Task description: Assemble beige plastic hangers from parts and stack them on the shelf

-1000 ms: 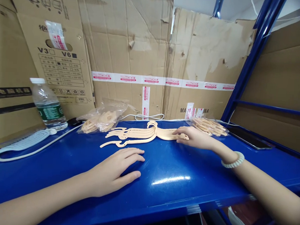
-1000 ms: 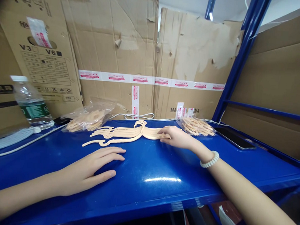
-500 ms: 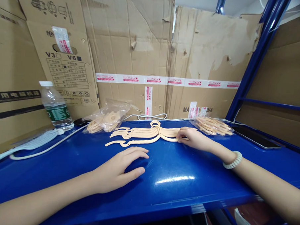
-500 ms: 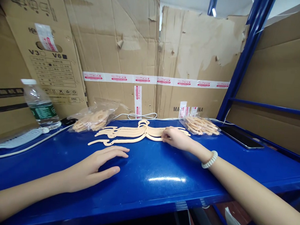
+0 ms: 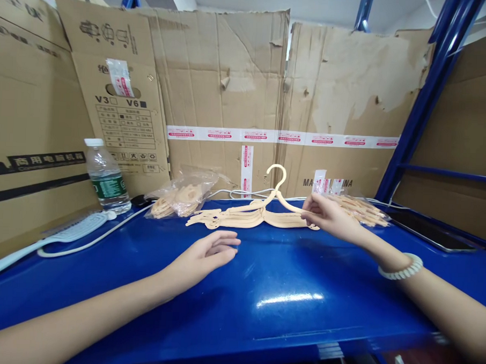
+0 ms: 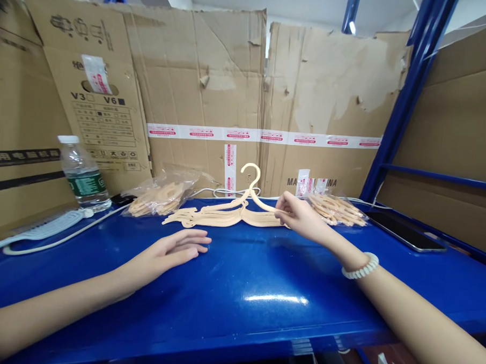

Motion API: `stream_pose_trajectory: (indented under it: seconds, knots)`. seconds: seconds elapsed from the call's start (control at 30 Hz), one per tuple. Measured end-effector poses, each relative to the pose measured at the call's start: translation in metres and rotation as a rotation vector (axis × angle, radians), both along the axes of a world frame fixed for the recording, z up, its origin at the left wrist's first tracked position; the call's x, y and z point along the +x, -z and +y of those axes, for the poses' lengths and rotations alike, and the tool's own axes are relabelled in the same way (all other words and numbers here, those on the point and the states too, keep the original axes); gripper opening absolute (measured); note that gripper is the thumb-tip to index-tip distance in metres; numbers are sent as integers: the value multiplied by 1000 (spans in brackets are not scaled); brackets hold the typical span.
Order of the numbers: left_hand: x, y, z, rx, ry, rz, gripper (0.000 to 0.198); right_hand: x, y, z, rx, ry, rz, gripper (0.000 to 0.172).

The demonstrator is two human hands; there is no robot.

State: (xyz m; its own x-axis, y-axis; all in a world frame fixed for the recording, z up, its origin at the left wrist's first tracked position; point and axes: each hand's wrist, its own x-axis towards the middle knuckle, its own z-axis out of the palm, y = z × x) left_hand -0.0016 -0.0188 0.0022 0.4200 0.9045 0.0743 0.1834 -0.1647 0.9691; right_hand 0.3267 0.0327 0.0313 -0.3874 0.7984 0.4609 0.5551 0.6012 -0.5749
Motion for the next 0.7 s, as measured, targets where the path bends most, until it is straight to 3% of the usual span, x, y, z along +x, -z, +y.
stream_pose_trajectory:
  seconds: [0.1, 0.2, 0.27, 0.37, 0.5, 0.6, 0.7]
  knots:
    - [0, -2, 3, -168, -220, -229, 65, -1, -1, -1, -22, -25, 109, 26]
    - [0, -5, 4, -142, -340, -322, 70, -9, 0, -5, -18, -57, 65, 22]
    - [-1, -5, 4, -45, -322, -259, 68, -17, 3, -9, -4, -70, -30, 18]
    - [-3, -2, 2, 149, -208, 3, 66, -28, 8, -15, -5, -114, -138, 14]
    - [-5, -2, -2, 354, -49, 277, 36, -33, 9, -20, 38, -211, -210, 15]
    - [-4, -5, -2, 317, -100, 232, 36, -30, 5, -21, 229, -173, -330, 19]
    - [-2, -7, 2, 213, -198, 106, 40, -28, 1, -21, 492, 7, -502, 20]
